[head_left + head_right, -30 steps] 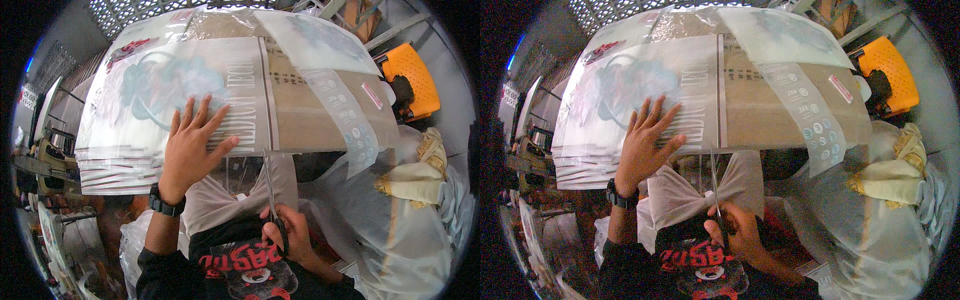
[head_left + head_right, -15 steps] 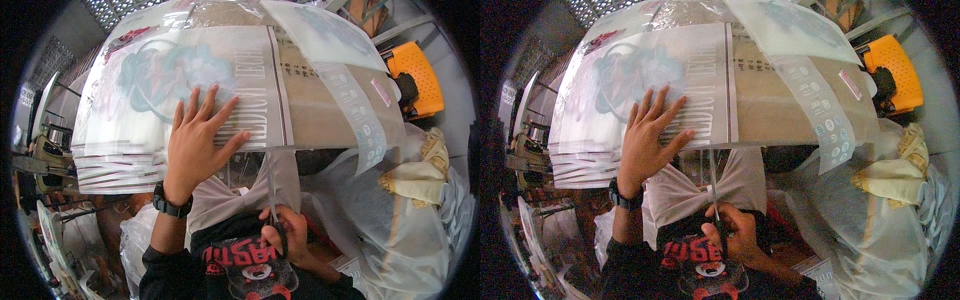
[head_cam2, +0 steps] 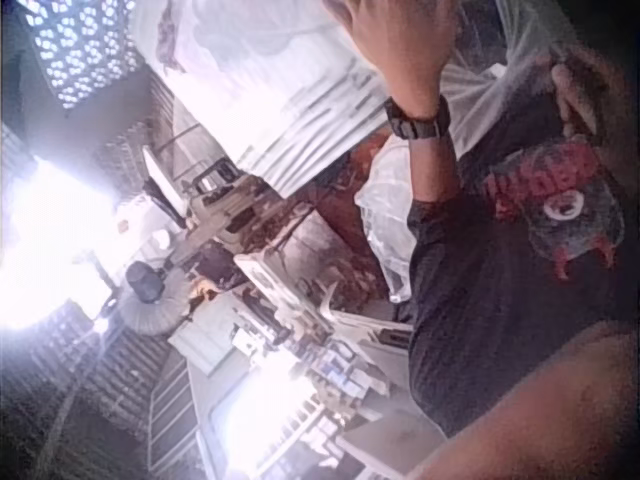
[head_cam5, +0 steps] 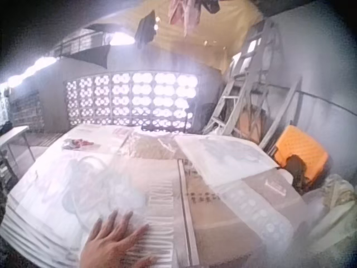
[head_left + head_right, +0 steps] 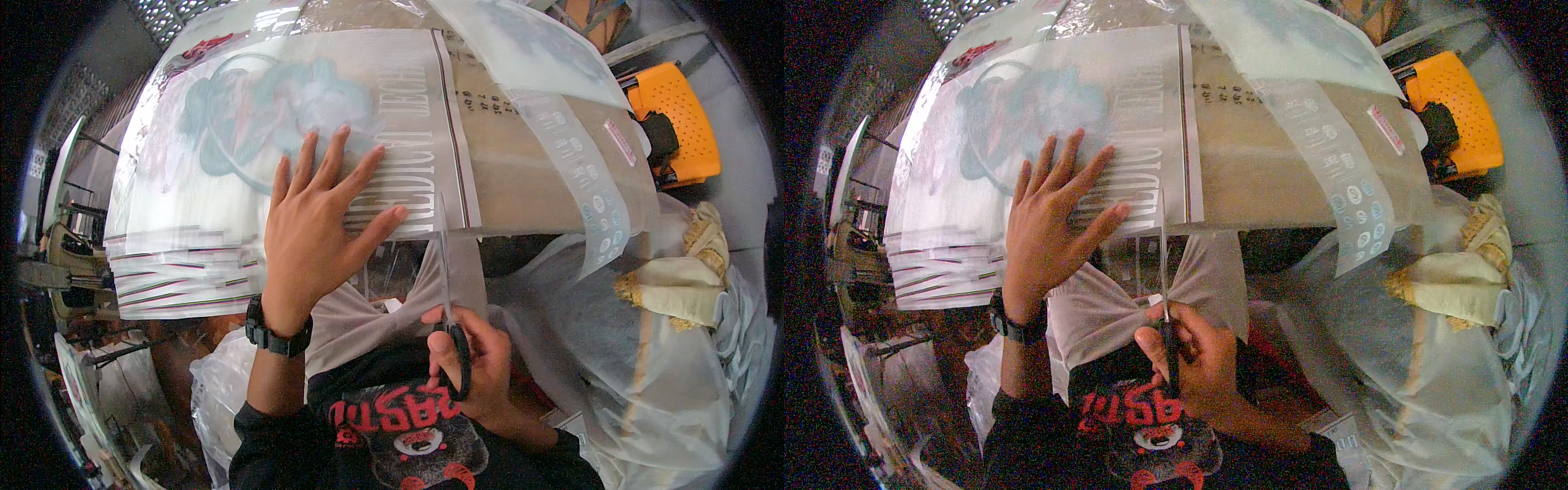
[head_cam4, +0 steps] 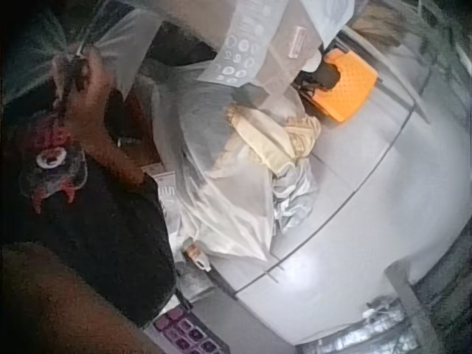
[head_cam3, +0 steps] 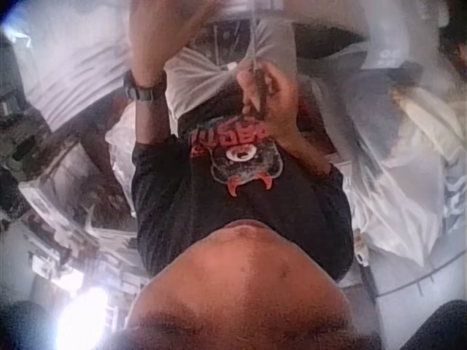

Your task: The person sits on the floor and uses scissors to cut the edges off a stack of clear plastic bags. They trim the top and side edges of each bag, then place the trimmed bags back on the pile.

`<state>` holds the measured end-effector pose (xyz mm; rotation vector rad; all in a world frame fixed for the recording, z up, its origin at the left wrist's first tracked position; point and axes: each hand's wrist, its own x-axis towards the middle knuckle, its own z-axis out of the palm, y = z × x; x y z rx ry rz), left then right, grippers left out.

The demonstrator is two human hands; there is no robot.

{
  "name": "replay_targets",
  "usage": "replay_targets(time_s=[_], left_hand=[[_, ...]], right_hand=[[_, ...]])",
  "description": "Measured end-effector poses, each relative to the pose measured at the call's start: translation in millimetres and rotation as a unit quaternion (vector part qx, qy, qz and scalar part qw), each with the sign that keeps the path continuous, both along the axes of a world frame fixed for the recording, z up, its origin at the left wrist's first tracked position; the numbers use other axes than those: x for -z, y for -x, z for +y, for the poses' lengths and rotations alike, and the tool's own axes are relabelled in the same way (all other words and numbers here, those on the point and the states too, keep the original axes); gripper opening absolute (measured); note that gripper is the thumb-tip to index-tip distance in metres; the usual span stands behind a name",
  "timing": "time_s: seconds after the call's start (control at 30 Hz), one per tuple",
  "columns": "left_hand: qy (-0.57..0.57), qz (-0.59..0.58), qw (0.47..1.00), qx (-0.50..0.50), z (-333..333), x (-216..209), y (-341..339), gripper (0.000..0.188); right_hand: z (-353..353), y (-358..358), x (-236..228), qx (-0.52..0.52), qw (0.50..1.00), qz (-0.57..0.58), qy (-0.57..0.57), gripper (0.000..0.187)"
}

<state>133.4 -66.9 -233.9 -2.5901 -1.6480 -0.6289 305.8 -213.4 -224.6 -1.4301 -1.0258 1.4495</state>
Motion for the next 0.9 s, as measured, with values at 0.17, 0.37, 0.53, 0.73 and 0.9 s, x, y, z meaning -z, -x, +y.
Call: replay_targets(time_s=[0.17, 0.37, 0.53, 0.73, 0.9], left_hand=[[-0.026, -0.014, 1.0, -0.001, 0.5, 3.4, -0.5, 0.059], [-0.024, -0.011, 1.0, 0.0, 0.5, 1.9, -0.6, 0.06], [0.0, 0.003, 1.0, -0.01, -0.4, -0.9, -2.0, 0.064], [0.004, 0.006, 1.0, -0.023, -1.5, -0.6, -5.0, 0.074], [-0.001, -0.002, 1.0, -0.022, -1.2, 0.3, -5.4, 0.076]], right_hand=[[-1.4, -2.9, 1.6, -0.012, 0.999, -0.043, -0.019, 0.04], [-0.2, -1.6, -1.5, -0.006, 0.999, -0.049, -0.014, 0.039], [-1.9, -2.7, 1.4, 0.0, 0.999, -0.037, -0.005, 0.035], [-5.6, -2.7, 3.7, -0.005, 0.998, -0.066, -0.001, 0.04], [-1.9, -0.8, -3.1, 0.017, 0.992, -0.118, -0.032, 0.061]])
